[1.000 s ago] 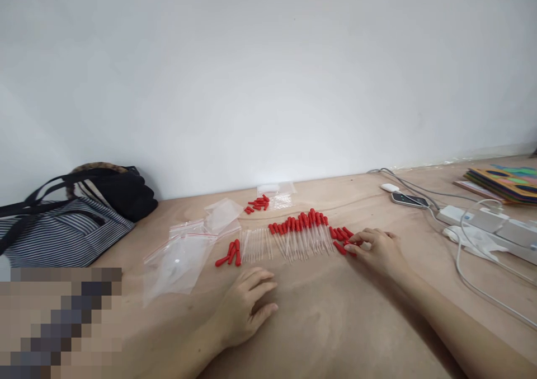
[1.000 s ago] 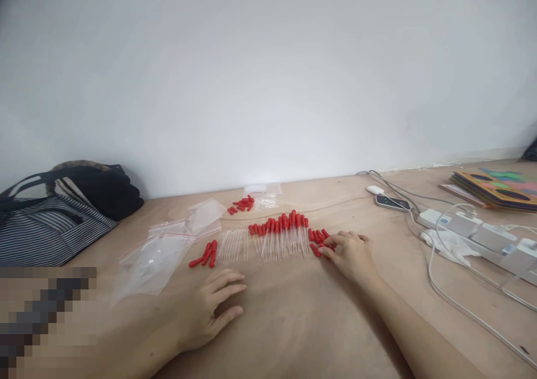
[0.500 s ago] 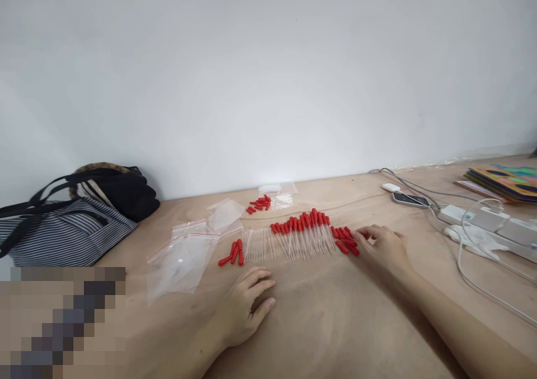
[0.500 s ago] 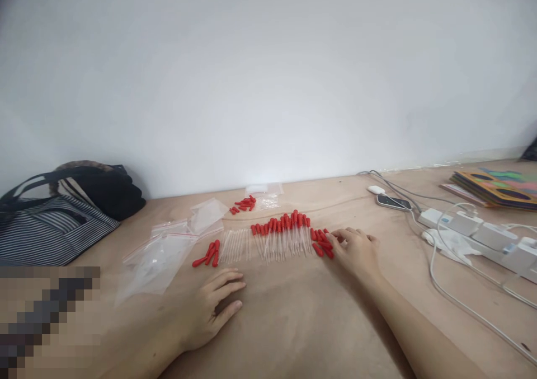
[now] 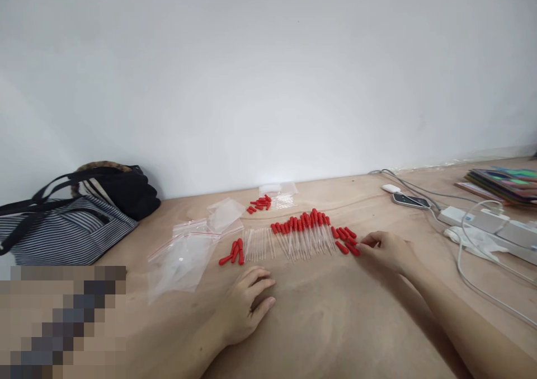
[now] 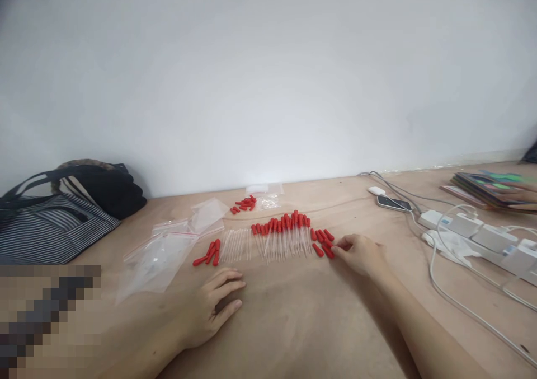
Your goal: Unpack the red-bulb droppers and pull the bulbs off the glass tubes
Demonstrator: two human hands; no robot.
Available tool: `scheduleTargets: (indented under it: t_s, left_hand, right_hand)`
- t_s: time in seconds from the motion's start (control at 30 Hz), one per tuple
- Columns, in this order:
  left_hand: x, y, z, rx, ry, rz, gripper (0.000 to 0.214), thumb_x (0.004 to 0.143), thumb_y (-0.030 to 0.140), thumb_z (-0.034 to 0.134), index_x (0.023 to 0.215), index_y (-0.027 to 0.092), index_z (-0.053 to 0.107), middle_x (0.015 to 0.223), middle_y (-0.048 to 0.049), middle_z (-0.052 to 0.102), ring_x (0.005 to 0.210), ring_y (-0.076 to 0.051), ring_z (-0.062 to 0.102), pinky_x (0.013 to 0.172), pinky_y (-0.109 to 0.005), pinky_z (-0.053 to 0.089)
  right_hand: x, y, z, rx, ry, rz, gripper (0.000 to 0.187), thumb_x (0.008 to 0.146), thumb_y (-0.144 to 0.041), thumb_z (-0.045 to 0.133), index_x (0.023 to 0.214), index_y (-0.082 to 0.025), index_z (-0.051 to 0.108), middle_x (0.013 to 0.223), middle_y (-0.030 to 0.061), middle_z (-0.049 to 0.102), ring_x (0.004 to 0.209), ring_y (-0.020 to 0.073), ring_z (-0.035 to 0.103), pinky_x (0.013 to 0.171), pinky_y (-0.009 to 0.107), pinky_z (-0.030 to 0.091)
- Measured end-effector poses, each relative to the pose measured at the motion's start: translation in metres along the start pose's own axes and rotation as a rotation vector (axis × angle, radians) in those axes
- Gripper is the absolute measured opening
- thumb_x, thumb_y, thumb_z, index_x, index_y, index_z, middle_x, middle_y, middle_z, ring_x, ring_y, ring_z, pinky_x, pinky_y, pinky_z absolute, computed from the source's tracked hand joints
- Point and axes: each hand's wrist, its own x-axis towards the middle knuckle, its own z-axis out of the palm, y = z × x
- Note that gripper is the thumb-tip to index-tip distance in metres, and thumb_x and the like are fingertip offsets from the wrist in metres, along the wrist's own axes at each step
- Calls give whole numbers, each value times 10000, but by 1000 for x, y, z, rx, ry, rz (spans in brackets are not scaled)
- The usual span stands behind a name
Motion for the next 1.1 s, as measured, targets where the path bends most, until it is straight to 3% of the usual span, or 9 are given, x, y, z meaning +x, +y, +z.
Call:
scheduleTargets:
  t_s: [0.13, 0.23, 0.33, 0.43, 0.57, 0.67, 0.73, 0.93, 1.1]
  left_hand:
    - [1, 0, 0, -3, -10, 0, 246, 782, 248, 502, 1002, 217, 607, 1048, -77, 582, 1007, -215, 518, 878, -378, 443]
    - [2, 1, -1, 3, -16, 4, 250, 782, 246, 499, 1004, 211, 609, 1049, -80, 587, 1017, -215, 520, 883, -374, 445]
    - [2, 1, -2, 4, -26, -8, 266, 779, 260, 506, 1023, 231, 607, 1086, -70, 590, 1056, -222, 510, 904, -383, 435]
    - [0, 0, -2, 4, -53, -38, 303, 781, 279, 505, 1072, 256, 584, 1154, -55, 570, 1084, -223, 499, 921, -390, 423]
    - [4, -3, 4, 29, 20, -40, 253, 780, 260, 491, 1001, 230, 610, 1054, -62, 609, 977, -208, 548, 862, -366, 449]
    - [23, 0, 8, 142, 137, -127, 165, 779, 249, 482, 834, 198, 629, 851, -60, 619, 833, -209, 559, 784, -378, 440]
    - [46, 4, 10, 233, 170, -239, 140, 772, 271, 501, 769, 192, 617, 820, -53, 604, 841, -225, 541, 787, -393, 405]
    - [115, 12, 21, 305, 95, -448, 142, 748, 285, 521, 781, 183, 614, 911, -73, 601, 940, -234, 513, 810, -354, 361]
    - [138, 10, 30, 354, 53, -535, 177, 694, 293, 543, 723, 152, 645, 918, -134, 624, 967, -293, 515, 807, -386, 356]
  right_hand:
    - [1, 3, -1, 48, 19, 33, 296, 639, -530, 523, 653, -273, 669, 617, 6, 650, 589, 197, 585, 543, 285, 304]
    - [1, -4, 1, 105, 123, 25, 315, 686, -516, 481, 701, -265, 670, 642, 9, 653, 602, 181, 580, 567, 289, 321]
    - [1, -23, 8, 116, 231, -146, 265, 735, -434, 463, 744, -258, 661, 711, 9, 656, 678, 169, 576, 640, 297, 323]
    - [1, -47, 21, 18, 244, -400, 198, 755, -344, 473, 737, -259, 651, 740, 6, 652, 748, 167, 560, 717, 322, 276]
    - [4, -67, 37, -45, 249, -488, 183, 762, -280, 481, 675, -247, 638, 671, -7, 635, 705, 143, 532, 712, 319, 225]
    - [3, -67, 42, -59, 300, -470, 182, 763, -275, 479, 677, -245, 637, 675, -6, 638, 713, 147, 523, 725, 326, 208]
    - [0, -65, 43, -63, 321, -465, 183, 765, -277, 479, 683, -244, 639, 676, -3, 640, 718, 152, 520, 741, 335, 200]
    - [-10, -54, 38, -44, 340, -479, 189, 771, -292, 488, 681, -241, 647, 678, 0, 643, 738, 157, 527, 760, 341, 196]
    - [-12, -49, 32, -46, 379, -439, 207, 779, -301, 481, 674, -241, 649, 686, -5, 650, 695, 152, 519, 760, 345, 199]
